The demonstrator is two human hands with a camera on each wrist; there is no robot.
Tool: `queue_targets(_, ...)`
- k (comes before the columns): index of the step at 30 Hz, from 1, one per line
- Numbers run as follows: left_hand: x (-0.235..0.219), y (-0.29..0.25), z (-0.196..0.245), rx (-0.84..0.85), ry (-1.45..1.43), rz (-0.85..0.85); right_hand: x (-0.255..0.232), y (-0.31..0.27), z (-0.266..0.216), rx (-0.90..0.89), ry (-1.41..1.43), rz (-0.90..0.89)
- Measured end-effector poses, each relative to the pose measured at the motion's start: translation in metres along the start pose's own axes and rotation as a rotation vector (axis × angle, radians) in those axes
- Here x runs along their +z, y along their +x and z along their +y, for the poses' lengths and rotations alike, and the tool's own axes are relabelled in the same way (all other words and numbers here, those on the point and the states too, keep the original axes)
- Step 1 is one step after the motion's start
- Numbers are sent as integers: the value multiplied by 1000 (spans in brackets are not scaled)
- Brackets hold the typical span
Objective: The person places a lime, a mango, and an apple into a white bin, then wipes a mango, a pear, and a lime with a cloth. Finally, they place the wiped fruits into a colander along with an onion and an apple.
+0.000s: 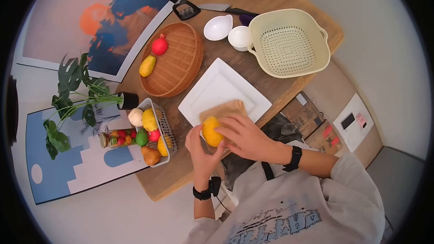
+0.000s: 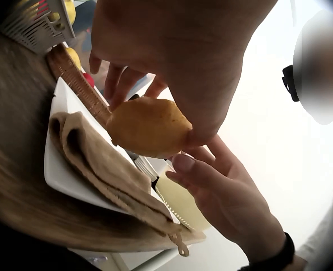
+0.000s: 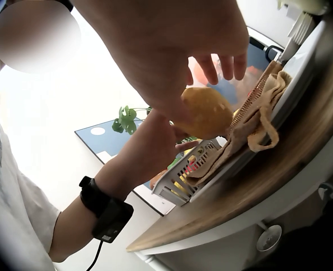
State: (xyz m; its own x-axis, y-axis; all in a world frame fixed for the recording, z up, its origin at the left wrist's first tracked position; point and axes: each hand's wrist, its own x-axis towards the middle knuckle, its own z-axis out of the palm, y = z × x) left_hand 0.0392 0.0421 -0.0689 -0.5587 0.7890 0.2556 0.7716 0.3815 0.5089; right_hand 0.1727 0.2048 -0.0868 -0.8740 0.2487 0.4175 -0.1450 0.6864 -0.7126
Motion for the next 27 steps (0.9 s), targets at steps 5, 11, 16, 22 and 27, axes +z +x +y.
queue_targets(5,19,-13,-6,-72,-108,-55,2,-8,9,35,-50,-33)
queue_targets(11,17,-12,-6,-63,-101,-53,16,-5,22,14,-48,-62)
queue_targets(16,17,-14,-10,-71,-115,41,21,11,24,-33,-46,-72)
queue_targets(22,13,-21,-15,18,29,97,23,22,30,-83,-46,-72)
queue_targets(27,10,-20,-7,105,75,68,4,27,30,-65,-31,-191)
